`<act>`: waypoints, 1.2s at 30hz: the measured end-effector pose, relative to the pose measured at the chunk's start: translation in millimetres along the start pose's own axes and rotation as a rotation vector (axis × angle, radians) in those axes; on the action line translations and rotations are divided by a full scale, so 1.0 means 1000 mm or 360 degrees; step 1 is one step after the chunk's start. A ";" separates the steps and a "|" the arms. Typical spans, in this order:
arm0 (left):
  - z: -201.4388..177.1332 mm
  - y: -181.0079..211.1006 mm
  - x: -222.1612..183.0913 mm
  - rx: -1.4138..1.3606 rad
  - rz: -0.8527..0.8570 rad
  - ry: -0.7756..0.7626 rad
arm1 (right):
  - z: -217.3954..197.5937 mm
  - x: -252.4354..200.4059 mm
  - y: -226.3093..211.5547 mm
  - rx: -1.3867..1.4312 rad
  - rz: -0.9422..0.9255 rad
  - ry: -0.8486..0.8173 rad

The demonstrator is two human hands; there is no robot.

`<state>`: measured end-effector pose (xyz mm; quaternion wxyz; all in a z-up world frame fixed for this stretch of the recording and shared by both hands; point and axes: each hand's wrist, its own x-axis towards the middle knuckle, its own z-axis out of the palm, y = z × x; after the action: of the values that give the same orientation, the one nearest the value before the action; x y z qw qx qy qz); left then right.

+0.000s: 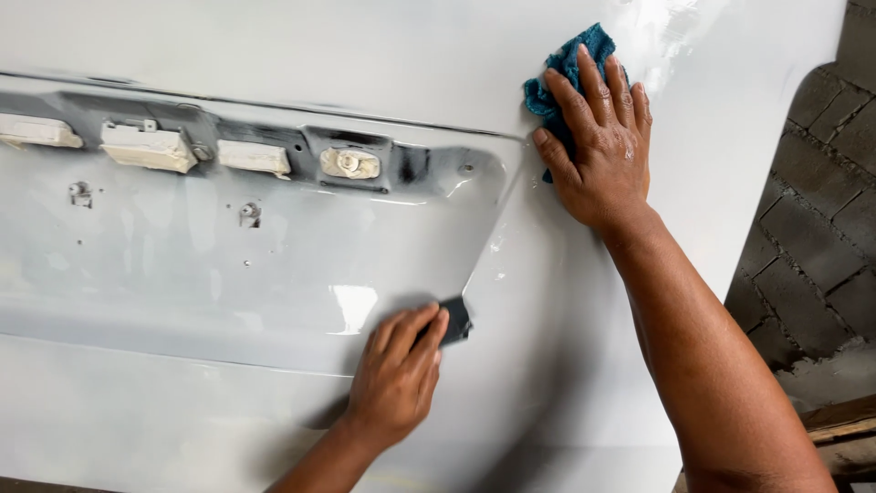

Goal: The person scrubs a white car door with a sanding block and a blue cloth. They repeatedly dip the cloth into a bucket of water to rinse it and continue scrubbing the surface.

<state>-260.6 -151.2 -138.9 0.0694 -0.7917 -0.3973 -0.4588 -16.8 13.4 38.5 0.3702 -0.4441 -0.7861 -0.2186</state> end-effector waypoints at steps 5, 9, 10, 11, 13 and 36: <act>0.006 -0.015 0.047 -0.0047 0.0079 0.0034 | 0.006 0.000 -0.024 -0.0026 -0.0008 0.0002; 0.014 -0.020 0.126 -0.0172 0.0159 0.0165 | 0.006 -0.004 -0.027 -0.0033 -0.0015 -0.0023; 0.014 -0.021 0.116 -0.0182 0.0161 0.0156 | 0.007 -0.005 -0.027 -0.0039 -0.0004 -0.0029; 0.013 -0.023 0.108 -0.0131 0.0185 0.0131 | 0.007 -0.007 -0.027 -0.0042 0.0001 -0.0025; 0.010 -0.025 0.069 -0.0091 0.0215 0.0106 | 0.007 -0.009 -0.028 -0.0055 0.0010 -0.0022; -0.026 -0.041 -0.048 0.0124 0.0279 -0.0348 | 0.018 -0.031 -0.057 -0.0122 0.0033 0.0004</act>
<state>-319.3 -163.2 -172.1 0.0961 -0.8654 -0.3495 -0.3461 -62.5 -20.5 2.5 0.3562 -0.4659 -0.7719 -0.2454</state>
